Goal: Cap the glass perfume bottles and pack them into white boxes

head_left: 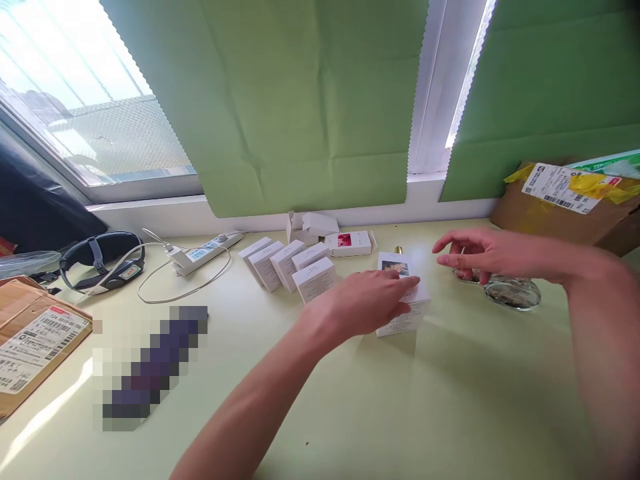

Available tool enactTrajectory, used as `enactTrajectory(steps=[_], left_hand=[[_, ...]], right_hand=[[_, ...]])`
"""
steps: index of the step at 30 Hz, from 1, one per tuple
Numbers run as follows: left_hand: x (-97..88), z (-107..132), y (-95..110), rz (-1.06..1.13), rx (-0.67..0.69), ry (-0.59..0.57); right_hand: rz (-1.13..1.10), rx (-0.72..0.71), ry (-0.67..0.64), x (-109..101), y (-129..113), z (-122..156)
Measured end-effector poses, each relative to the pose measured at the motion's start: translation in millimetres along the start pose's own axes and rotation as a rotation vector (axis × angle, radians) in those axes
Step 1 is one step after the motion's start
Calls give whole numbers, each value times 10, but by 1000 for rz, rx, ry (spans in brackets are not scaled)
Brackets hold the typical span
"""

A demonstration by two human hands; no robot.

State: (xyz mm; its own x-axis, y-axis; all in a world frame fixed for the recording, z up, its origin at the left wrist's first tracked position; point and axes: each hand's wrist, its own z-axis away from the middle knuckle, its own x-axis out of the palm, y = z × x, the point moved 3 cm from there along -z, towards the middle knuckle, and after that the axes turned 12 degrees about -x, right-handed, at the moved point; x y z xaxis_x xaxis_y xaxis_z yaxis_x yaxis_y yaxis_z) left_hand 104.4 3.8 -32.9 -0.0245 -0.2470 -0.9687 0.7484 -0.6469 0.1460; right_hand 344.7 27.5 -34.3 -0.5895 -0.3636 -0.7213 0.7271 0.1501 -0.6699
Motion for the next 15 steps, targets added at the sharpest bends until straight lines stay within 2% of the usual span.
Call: enactTrajectory(steps=[4,8,11,15], left_hand=[[199,-47,175,-90,-1,88],[372,-128,240,-154,-18,161],[400,-146,241,-173,-16,182],[322,-110,217,-179,-7,161]], right_hand=[[13,38,31,-52,69,31],[20,15,20,-32,123,-10],[28,-1,0,-17,140,-27],[31,9,-22,-10,149,-19]])
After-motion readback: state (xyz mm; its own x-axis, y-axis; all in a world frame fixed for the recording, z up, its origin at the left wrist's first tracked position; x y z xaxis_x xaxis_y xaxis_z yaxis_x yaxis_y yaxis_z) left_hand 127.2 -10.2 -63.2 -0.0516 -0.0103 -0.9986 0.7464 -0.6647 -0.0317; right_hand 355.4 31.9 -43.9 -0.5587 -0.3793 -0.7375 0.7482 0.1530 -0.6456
